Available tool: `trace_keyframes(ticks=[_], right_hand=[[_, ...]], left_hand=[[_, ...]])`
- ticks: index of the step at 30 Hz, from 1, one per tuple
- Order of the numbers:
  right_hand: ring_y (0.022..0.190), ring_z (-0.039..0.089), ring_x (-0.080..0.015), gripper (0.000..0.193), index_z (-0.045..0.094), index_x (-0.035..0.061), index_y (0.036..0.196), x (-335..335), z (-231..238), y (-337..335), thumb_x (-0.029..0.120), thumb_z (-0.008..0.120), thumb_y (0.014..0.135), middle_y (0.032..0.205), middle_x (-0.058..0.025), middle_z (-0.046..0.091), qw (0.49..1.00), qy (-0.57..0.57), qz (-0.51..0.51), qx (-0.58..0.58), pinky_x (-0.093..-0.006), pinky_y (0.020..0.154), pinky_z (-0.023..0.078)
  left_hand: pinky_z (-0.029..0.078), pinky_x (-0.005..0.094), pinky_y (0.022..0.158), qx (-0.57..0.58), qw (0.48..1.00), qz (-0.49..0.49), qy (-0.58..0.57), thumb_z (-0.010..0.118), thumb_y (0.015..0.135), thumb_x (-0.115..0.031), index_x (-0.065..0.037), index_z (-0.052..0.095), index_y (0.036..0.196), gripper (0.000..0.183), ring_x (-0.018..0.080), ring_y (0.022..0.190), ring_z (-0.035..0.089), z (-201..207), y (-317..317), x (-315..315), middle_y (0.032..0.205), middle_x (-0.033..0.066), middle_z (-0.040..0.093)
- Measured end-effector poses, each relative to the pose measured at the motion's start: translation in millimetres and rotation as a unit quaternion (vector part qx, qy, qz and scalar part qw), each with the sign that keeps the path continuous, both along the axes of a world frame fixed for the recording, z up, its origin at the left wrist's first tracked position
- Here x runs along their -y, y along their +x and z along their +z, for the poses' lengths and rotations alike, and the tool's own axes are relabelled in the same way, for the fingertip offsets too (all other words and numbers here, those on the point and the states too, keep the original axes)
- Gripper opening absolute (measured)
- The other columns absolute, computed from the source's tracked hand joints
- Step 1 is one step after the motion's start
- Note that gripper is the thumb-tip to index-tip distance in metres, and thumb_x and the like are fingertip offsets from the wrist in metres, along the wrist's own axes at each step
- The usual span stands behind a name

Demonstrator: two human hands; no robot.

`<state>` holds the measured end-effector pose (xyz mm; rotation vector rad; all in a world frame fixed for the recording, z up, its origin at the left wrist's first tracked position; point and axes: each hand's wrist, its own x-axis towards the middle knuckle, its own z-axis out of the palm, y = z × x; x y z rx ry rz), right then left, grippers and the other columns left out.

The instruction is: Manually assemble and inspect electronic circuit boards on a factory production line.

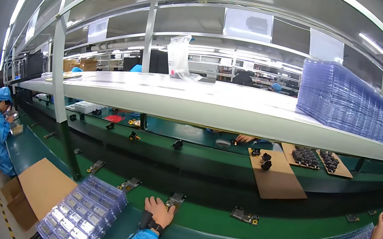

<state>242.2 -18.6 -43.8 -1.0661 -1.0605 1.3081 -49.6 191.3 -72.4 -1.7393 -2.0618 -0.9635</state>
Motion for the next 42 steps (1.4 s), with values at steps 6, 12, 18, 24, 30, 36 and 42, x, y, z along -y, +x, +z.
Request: trace_keyframes(ticks=[6,12,18,24,30,36,42], right_hand=[[0.082,0.070,-0.0153,0.021,0.069,-0.0046,0.113,3,-1,8,0.008,0.068,0.097,0.094,-0.0093,0.074,0.999,0.008,-0.009,0.046,-0.0263,0.074,0.057],[0.083,0.071,-0.0158,0.020,0.069,-0.0047,0.115,0,-10,22,0.007,0.066,0.098,0.096,-0.0093,0.074,0.999,0.027,-0.012,0.025,-0.0265,0.077,0.058],[0.084,0.074,-0.0210,0.019,0.073,-0.0067,0.103,12,21,22,0.006,0.076,0.088,0.106,-0.0141,0.072,0.956,0.090,-0.040,0.276,-0.0306,0.080,0.062],[0.087,0.070,-0.0286,0.017,0.076,0.0024,0.095,18,22,23,0.010,0.077,0.080,0.103,-0.0136,0.069,0.862,0.154,-0.103,0.472,-0.0374,0.078,0.057],[0.091,0.067,-0.0320,0.013,0.076,0.0058,0.094,12,32,33,0.012,0.077,0.082,0.098,-0.0097,0.070,0.815,0.223,-0.230,0.483,-0.0402,0.078,0.055],[0.092,0.064,-0.0273,0.023,0.077,0.0089,0.093,22,65,6,0.007,0.086,0.072,0.102,-0.0048,0.072,0.789,0.364,-0.189,0.458,-0.0366,0.079,0.054],[0.093,0.059,-0.0197,0.032,0.079,0.0143,0.098,32,52,-19,0.012,0.089,0.067,0.108,0.0016,0.073,0.780,0.423,-0.115,0.447,-0.0337,0.080,0.053]], left_hand=[[0.035,0.0561,0.108,0.088,0.985,-0.137,-0.061,0.078,0.082,-0.040,-0.004,0.068,0.110,0.047,0.0394,0.130,0.047,10,4,-1,0.126,0.0180,0.061],[0.037,0.0528,0.104,0.062,0.990,-0.123,-0.009,0.083,0.077,-0.041,-0.007,0.066,0.109,0.050,0.0366,0.121,0.051,8,11,5,0.115,0.0143,0.063],[0.048,0.0469,0.093,0.089,0.981,-0.167,-0.051,0.088,0.074,-0.035,-0.004,0.061,0.117,0.059,0.0340,0.103,0.062,32,10,13,0.107,0.0139,0.067],[0.057,0.0283,0.075,0.493,0.785,-0.375,0.019,0.064,0.098,-0.007,0.000,0.057,0.118,0.023,0.0154,0.097,0.068,17,-7,25,0.104,0.0075,0.069],[0.063,0.0406,0.078,0.711,0.588,-0.343,-0.177,0.046,0.106,-0.015,-0.006,0.051,0.123,0.019,0.0240,0.101,0.070,58,27,128,0.116,0.0087,0.065],[0.062,0.0433,0.084,0.708,0.533,-0.375,-0.273,0.045,0.108,-0.015,-0.006,0.048,0.129,0.023,0.0220,0.110,0.066,58,59,194,0.125,0.0101,0.060],[0.061,0.0435,0.089,0.701,0.477,-0.406,-0.341,0.043,0.109,-0.017,-0.004,0.044,0.141,0.035,0.0232,0.114,0.064,61,60,215,0.127,0.0121,0.059]])
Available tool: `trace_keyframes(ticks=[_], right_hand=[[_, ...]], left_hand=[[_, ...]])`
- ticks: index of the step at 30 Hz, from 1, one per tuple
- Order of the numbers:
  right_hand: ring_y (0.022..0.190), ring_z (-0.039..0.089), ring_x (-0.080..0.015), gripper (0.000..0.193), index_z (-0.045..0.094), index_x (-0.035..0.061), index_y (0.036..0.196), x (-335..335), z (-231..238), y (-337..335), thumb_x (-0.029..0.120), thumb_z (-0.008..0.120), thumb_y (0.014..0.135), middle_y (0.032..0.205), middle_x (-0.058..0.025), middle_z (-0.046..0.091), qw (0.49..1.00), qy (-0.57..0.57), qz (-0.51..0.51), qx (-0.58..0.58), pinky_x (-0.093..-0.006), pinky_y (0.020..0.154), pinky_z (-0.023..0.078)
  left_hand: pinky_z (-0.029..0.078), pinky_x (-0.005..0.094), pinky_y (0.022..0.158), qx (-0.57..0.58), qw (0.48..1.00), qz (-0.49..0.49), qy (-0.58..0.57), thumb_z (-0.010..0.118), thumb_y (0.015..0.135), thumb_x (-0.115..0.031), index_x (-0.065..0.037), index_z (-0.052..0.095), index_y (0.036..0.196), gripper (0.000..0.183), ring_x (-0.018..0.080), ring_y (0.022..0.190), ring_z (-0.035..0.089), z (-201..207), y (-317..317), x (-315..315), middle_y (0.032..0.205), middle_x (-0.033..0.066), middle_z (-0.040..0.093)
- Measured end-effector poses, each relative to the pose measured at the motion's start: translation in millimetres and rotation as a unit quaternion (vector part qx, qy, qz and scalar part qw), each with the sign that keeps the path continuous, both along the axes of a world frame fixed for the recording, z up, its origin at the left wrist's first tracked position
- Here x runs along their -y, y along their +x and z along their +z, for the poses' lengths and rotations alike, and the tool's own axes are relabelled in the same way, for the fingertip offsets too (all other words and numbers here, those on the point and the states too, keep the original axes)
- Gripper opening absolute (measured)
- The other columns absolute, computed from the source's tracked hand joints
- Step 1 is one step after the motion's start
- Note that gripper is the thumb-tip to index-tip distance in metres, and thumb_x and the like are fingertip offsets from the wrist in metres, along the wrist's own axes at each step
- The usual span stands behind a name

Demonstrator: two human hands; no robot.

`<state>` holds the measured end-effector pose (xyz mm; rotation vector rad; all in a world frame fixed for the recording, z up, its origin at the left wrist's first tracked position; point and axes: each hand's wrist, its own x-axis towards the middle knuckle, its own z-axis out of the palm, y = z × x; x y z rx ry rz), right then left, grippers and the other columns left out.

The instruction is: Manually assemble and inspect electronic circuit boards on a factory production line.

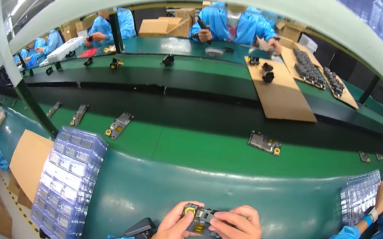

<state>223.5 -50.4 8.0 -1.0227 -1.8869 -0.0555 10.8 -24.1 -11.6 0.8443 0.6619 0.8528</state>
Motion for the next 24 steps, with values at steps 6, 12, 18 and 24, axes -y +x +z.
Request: trace_keyframes(ticks=[6,12,18,24], right_hand=[[0.095,0.057,-0.0183,0.034,0.080,0.0164,0.099,7,-6,-5,0.013,0.089,0.066,0.109,0.0032,0.073,1.000,-0.009,0.030,-0.004,-0.0358,0.082,0.053],[0.094,0.057,-0.0189,0.034,0.081,0.0170,0.098,7,-7,-9,0.013,0.090,0.066,0.110,0.0031,0.074,0.999,-0.022,0.028,-0.013,-0.0346,0.082,0.053],[0.095,0.056,-0.0184,0.036,0.081,0.0180,0.099,8,-9,-10,0.015,0.091,0.064,0.111,0.0040,0.074,0.999,-0.040,0.031,-0.019,-0.0310,0.080,0.052],[0.096,0.055,-0.0181,0.036,0.081,0.0188,0.098,8,-10,-9,0.015,0.092,0.064,0.111,0.0050,0.074,0.999,-0.037,0.023,-0.009,-0.0301,0.079,0.052]], left_hand=[[0.056,0.0379,0.097,0.083,0.996,-0.034,0.005,0.043,0.109,-0.017,-0.004,0.042,0.144,0.037,0.0180,0.117,0.061,6,-7,12,0.130,0.0094,0.057],[0.054,0.0335,0.097,0.052,0.998,-0.037,0.018,0.043,0.106,-0.011,-0.002,0.041,0.144,0.039,0.0156,0.116,0.059,7,-9,9,0.129,0.0100,0.057],[0.055,0.0370,0.098,0.005,0.999,-0.032,0.016,0.047,0.104,-0.009,0.003,0.042,0.141,0.039,0.0196,0.116,0.061,7,-10,11,0.127,0.0146,0.059],[0.048,0.0322,0.103,0.032,0.997,-0.039,0.052,0.042,0.106,-0.008,0.004,0.042,0.141,0.037,0.0149,0.116,0.058,7,-8,11,0.128,0.0115,0.058]])
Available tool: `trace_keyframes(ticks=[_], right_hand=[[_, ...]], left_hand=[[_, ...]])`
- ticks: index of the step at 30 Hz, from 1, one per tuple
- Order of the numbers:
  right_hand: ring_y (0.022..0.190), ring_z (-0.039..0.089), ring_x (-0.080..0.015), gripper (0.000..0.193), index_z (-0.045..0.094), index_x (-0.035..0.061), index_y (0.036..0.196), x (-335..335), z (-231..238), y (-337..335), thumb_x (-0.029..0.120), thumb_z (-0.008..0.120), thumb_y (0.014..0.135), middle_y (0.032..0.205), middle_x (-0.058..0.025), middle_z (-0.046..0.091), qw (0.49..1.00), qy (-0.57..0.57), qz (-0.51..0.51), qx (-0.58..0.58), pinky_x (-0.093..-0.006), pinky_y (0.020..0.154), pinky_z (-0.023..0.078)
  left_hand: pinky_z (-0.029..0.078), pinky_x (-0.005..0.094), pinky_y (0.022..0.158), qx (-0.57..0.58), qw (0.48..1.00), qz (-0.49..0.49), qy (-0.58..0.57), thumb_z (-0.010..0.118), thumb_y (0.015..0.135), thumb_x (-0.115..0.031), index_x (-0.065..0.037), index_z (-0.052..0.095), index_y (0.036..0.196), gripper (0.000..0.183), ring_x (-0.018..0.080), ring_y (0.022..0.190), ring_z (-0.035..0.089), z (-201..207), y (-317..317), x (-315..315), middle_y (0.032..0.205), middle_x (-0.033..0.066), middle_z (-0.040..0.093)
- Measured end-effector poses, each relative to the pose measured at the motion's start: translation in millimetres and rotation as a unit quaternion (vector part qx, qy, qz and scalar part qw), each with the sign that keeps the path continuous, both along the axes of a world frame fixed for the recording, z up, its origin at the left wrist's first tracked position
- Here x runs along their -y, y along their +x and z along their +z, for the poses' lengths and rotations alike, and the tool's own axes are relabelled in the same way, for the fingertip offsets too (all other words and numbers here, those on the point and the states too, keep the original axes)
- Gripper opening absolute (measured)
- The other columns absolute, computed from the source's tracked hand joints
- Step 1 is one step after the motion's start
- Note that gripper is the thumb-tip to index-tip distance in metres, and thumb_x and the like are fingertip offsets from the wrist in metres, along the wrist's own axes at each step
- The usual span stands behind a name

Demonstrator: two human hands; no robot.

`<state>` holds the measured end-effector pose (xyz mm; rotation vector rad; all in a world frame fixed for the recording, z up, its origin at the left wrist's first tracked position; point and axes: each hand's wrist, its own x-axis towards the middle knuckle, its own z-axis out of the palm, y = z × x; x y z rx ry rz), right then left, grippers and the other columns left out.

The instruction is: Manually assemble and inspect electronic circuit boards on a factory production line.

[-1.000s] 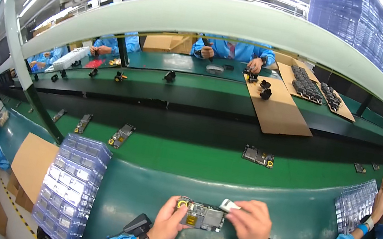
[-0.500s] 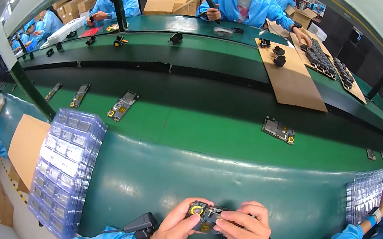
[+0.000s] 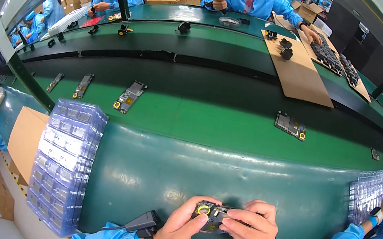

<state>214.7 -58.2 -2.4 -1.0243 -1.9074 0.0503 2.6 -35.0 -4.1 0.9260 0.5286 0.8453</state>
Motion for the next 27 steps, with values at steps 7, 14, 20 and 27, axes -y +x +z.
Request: trace_keyframes(ticks=[7,14,20,27], right_hand=[[0.096,0.055,-0.0182,0.036,0.081,0.0183,0.098,-0.1,0.4,-1.2,0.014,0.092,0.064,0.111,0.0048,0.074,1.000,-0.004,0.000,0.001,-0.0301,0.079,0.052],[0.096,0.055,-0.0182,0.036,0.081,0.0179,0.099,-0.9,0.1,0.0,0.014,0.092,0.064,0.111,0.0044,0.074,1.000,-0.001,0.004,0.005,-0.0316,0.079,0.052],[0.093,0.056,-0.0178,0.034,0.081,0.0177,0.099,0.5,0.6,-0.4,0.015,0.090,0.067,0.111,0.0042,0.074,1.000,0.013,0.007,0.019,-0.0344,0.080,0.052],[0.092,0.057,-0.0162,0.033,0.081,0.0178,0.099,3.5,3.1,-6.0,0.016,0.090,0.067,0.108,0.0056,0.073,0.999,0.023,0.003,0.023,-0.0360,0.084,0.051]], left_hand=[[0.048,0.0308,0.101,0.002,1.000,0.004,-0.017,0.043,0.106,-0.009,0.003,0.043,0.142,0.037,0.0137,0.116,0.057,0.4,-0.5,1.4,0.128,0.0102,0.058],[0.050,0.0283,0.097,-0.008,1.000,0.015,0.011,0.045,0.107,-0.009,0.002,0.045,0.140,0.035,0.0115,0.114,0.056,-3.8,0.8,1.5,0.126,0.0092,0.059],[0.053,0.0245,0.084,-0.101,0.992,0.065,0.049,0.057,0.105,-0.011,0.002,0.055,0.128,0.026,0.0073,0.099,0.061,4.9,4.4,3.1,0.112,0.0056,0.065],[0.054,0.0241,0.074,-0.160,0.977,0.106,0.094,0.060,0.103,-0.010,0.002,0.056,0.117,0.020,0.0065,0.086,0.061,-2.4,2.8,6.5,0.102,0.0059,0.066]])
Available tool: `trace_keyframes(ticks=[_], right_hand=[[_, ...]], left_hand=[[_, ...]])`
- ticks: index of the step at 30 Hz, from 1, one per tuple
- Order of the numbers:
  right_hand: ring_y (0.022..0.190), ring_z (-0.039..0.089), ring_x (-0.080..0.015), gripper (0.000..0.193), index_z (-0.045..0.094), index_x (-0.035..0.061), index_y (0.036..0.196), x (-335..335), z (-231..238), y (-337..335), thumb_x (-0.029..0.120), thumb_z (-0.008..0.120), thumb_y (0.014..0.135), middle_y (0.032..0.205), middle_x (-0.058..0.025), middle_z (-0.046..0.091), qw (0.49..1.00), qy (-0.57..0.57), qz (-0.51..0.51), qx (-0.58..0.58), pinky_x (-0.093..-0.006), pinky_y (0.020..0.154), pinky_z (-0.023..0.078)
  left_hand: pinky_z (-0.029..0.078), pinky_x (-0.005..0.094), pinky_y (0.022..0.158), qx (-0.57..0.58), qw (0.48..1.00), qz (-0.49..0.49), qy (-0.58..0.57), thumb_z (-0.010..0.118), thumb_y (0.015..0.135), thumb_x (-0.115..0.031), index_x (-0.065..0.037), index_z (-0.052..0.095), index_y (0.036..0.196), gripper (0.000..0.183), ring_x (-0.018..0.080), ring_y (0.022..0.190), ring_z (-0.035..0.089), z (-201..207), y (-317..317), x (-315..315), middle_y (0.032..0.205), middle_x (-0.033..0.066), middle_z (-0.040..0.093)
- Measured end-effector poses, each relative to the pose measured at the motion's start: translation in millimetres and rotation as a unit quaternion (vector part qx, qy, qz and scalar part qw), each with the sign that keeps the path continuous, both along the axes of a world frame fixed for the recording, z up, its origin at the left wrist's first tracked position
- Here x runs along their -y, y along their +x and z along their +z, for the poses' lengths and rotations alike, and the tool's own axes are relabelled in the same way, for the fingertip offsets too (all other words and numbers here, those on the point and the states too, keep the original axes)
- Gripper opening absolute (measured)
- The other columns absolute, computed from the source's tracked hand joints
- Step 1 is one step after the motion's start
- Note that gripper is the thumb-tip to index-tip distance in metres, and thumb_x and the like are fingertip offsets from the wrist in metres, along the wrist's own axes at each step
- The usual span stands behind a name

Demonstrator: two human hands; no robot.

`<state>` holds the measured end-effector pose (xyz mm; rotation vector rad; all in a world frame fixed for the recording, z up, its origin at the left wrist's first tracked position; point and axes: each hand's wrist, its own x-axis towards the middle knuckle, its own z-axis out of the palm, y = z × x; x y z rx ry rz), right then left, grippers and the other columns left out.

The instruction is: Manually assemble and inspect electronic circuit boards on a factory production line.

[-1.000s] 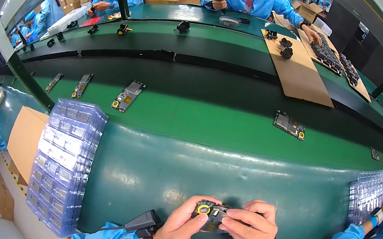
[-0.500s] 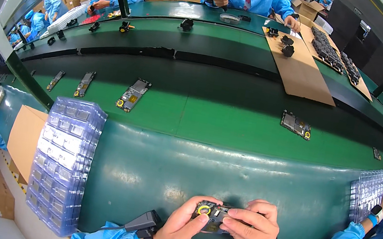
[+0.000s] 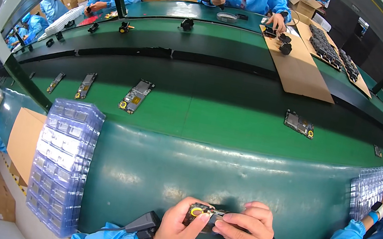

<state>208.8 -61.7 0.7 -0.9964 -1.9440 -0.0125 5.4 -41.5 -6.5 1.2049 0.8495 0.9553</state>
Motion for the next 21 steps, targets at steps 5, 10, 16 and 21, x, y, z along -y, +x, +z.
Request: trace_keyframes(ticks=[5,10,16,21], right_hand=[[0.092,0.057,-0.0157,0.033,0.081,0.0175,0.099,1.5,-1.0,-0.6,0.016,0.090,0.067,0.106,0.0054,0.073,1.000,-0.002,-0.001,-0.010,-0.0363,0.086,0.050],[0.094,0.057,-0.0162,0.033,0.081,0.0171,0.100,1.9,-2.0,-0.7,0.017,0.089,0.068,0.105,0.0051,0.073,1.000,-0.019,-0.005,-0.009,-0.0365,0.089,0.051],[0.095,0.058,-0.0164,0.034,0.081,0.0169,0.102,0.0,-2.9,-0.3,0.017,0.089,0.069,0.107,0.0049,0.073,1.000,-0.026,0.003,-0.016,-0.0363,0.089,0.051],[0.096,0.057,-0.0164,0.034,0.081,0.0169,0.103,-0.8,-4.5,-0.5,0.017,0.090,0.069,0.107,0.0050,0.073,0.999,-0.029,0.004,-0.022,-0.0360,0.089,0.051]], left_hand=[[0.053,0.0245,0.074,-0.004,1.000,0.003,0.014,0.061,0.102,-0.009,0.003,0.058,0.117,0.020,0.0067,0.088,0.063,-3.6,-1.6,-0.1,0.100,0.0066,0.069],[0.054,0.0248,0.074,0.010,1.000,0.014,0.025,0.061,0.102,-0.009,0.003,0.057,0.117,0.020,0.0071,0.087,0.063,-6.0,0.7,0.8,0.100,0.0067,0.069],[0.054,0.0250,0.074,0.004,1.000,0.018,0.022,0.062,0.101,-0.008,0.003,0.057,0.117,0.020,0.0071,0.087,0.064,-5.6,-0.2,1.5,0.100,0.0068,0.070],[0.055,0.0251,0.072,-0.009,0.999,0.029,0.037,0.063,0.101,-0.008,0.003,0.058,0.115,0.019,0.0070,0.085,0.064,-9.2,-0.2,0.8,0.097,0.0067,0.071]])
